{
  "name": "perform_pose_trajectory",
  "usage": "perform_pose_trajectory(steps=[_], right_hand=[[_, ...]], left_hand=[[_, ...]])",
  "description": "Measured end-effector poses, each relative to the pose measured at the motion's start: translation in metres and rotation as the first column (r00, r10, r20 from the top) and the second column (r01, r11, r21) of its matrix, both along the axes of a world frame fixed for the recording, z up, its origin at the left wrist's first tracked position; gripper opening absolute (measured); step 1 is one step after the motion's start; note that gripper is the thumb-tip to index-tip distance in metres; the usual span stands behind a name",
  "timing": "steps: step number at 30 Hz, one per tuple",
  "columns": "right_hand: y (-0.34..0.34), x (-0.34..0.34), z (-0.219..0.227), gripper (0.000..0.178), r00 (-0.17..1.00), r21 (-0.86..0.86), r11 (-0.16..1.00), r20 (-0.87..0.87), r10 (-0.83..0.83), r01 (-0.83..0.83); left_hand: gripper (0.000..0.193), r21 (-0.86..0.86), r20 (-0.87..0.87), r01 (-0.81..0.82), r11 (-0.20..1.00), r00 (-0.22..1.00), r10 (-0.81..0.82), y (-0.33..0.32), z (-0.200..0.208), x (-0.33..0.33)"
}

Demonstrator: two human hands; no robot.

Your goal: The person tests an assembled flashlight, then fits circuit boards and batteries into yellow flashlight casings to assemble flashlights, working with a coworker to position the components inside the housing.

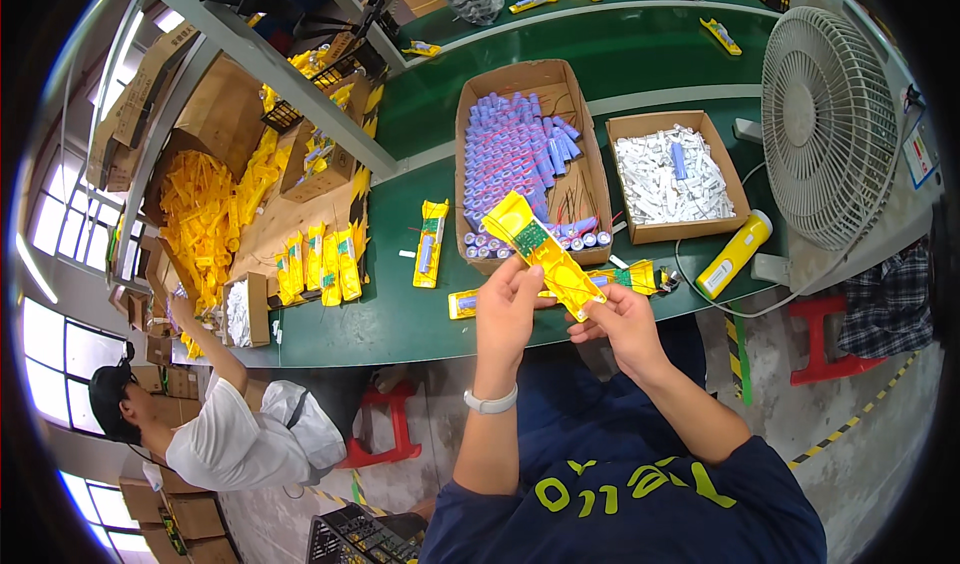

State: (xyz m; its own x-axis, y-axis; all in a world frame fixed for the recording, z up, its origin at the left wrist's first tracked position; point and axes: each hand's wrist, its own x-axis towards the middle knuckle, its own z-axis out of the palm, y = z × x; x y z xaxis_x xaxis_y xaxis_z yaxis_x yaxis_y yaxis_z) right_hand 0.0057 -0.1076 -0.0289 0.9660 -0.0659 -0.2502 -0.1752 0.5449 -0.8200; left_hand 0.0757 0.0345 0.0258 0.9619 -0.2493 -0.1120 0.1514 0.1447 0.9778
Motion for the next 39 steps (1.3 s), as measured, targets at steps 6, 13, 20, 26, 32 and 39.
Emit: perform_pose_trajectory(steps=[6, 13, 20, 26, 32, 39], right_hand=[[0.007, -0.003, 0.003, 0.018, 1.000, 0.038, 0.999, 0.007, 0.007, -0.007], [0.014, -0.005, 0.000, 0.017, 1.000, 0.014, 0.999, -0.005, 0.030, -0.030], [0.020, -0.007, 0.002, 0.018, 0.999, 0.022, 0.999, 0.006, 0.039, -0.039], [0.022, -0.009, -0.003, 0.020, 0.999, -0.031, 0.999, 0.023, 0.044, -0.044], [0.024, -0.006, 0.004, 0.020, 0.995, -0.062, 0.994, 0.041, 0.089, -0.086], [0.019, -0.003, -0.001, 0.024, 0.962, -0.207, 0.940, -0.053, 0.267, -0.273]], left_hand=[[0.032, -0.041, 0.082, -0.013, 0.999, 0.996, 0.017, 0.001, -0.018, -0.014], [0.031, -0.049, 0.044, -0.120, 0.992, 0.992, 0.122, 0.001, -0.029, -0.015], [0.028, -0.056, 0.037, -0.072, 0.996, 0.997, 0.074, 0.003, -0.026, -0.020], [0.025, -0.102, 0.079, -0.118, 0.988, 0.989, 0.126, 0.005, -0.035, -0.023], [0.025, -0.079, 0.127, -0.156, 0.985, 0.978, 0.165, 0.012, -0.033, -0.028], [0.027, -0.130, 0.080, -0.173, 0.976, 0.980, 0.184, 0.024, -0.036, -0.033]])
